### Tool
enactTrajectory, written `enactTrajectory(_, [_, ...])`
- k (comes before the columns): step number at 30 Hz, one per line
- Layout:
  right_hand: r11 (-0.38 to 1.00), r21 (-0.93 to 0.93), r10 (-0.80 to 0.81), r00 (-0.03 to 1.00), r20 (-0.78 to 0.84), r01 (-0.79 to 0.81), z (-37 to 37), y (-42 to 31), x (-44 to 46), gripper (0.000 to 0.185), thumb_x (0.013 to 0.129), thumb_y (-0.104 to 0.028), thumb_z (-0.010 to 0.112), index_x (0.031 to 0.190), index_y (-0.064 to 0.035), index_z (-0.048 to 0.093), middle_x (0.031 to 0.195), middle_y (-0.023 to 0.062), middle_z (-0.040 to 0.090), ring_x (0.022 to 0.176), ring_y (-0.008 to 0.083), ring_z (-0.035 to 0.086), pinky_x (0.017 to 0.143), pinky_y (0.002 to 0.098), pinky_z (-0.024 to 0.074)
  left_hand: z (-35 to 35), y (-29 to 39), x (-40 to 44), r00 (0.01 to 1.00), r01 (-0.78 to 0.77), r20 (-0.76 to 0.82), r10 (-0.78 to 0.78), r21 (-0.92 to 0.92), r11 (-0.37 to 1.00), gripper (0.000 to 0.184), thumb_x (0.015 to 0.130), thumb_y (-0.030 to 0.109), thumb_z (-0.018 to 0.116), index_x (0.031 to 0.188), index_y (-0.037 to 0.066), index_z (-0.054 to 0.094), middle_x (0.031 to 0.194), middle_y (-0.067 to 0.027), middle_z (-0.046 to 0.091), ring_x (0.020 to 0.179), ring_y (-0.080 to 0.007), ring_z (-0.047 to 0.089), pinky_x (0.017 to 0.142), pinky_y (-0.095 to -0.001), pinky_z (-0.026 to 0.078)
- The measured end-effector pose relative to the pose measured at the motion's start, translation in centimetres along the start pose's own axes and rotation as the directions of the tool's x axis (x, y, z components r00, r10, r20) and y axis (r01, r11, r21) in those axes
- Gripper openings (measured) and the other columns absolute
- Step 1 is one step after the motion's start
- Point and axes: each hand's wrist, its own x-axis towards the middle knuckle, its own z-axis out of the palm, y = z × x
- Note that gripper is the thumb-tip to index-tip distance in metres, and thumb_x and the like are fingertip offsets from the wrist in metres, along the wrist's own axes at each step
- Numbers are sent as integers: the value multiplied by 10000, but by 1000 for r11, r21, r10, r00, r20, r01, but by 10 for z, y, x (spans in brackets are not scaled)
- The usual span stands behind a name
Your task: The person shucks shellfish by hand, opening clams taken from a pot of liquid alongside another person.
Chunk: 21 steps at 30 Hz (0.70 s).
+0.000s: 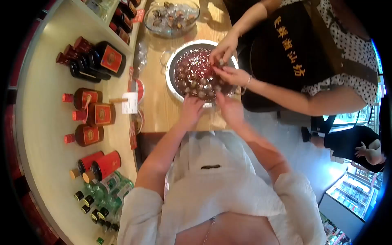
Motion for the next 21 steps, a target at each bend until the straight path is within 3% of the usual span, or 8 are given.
enactTrajectory(2, [994,105,67,938,-340,-33,-41,-2,26,311,798,-153,537,1102,-128,479,688,67,562,596,227,588,485,347,459,3,-5,-1,1000,1,-5,-1,-26,1000,168,777,163,580,929,91,586,943,-79,549,983,-270,490,993,-496,264])
enactTrajectory(3, [992,-20,121,992,-39,-122,40,15,8,309,792,-190,562,1092,-140,503,694,63,564,581,218,589,474,326,463,3,-3,-7,1000,-3,25,3,-17,1000,172,780,165,578,936,93,588,945,-82,552,985,-270,491,993,-498,264])
enactTrajectory(6, [997,53,61,992,-107,-55,-9,7,13,199,831,-202,542,1007,-117,504,707,89,561,566,252,588,477,344,459,-5,-2,10,1000,9,8,-8,-36,999,183,782,170,578,948,93,592,942,-85,560,986,-268,495,993,-501,265])
enactTrajectory(10, [829,555,195,898,-395,64,-35,4,34,284,825,-224,565,1101,-166,533,730,74,582,576,268,583,509,346,478,-5,-1,3,999,36,43,-32,-95,995,199,777,177,589,956,89,593,922,-82,575,971,-263,507,997,-496,263])
enactTrajectory(14, [930,365,128,890,-438,46,-19,9,24,292,810,-219,581,1083,-135,519,691,79,555,556,247,577,493,338,460,-1,-6,4,997,41,66,-36,-78,996,202,769,190,602,945,90,596,909,-78,575,964,-262,509,997,-498,264])
enactTrajectory(16, [985,26,172,985,22,-172,10,14,8,304,818,-227,560,1103,-136,505,713,86,561,585,239,588,507,338,471,3,-5,-10,996,27,84,-24,-32,999,201,766,191,605,943,94,598,903,-77,574,961,-262,511,995,-498,267])
enactTrajectory(20, [995,27,96,990,-106,-94,-29,8,19,328,827,-244,535,1133,-138,482,733,88,568,619,235,600,504,338,479,5,-9,3,1000,4,8,-4,-35,999,193,760,188,608,933,103,605,889,-77,571,955,-266,512,986,-495,280])
enactTrajectory(21, [995,67,85,970,-228,-72,-29,10,26,298,832,-233,528,1117,-155,496,708,75,550,578,238,578,483,348,464,-1,-6,5,997,36,69,-33,-48,998,199,761,190,607,936,95,606,904,-81,573,954,-268,515,979,-492,285])
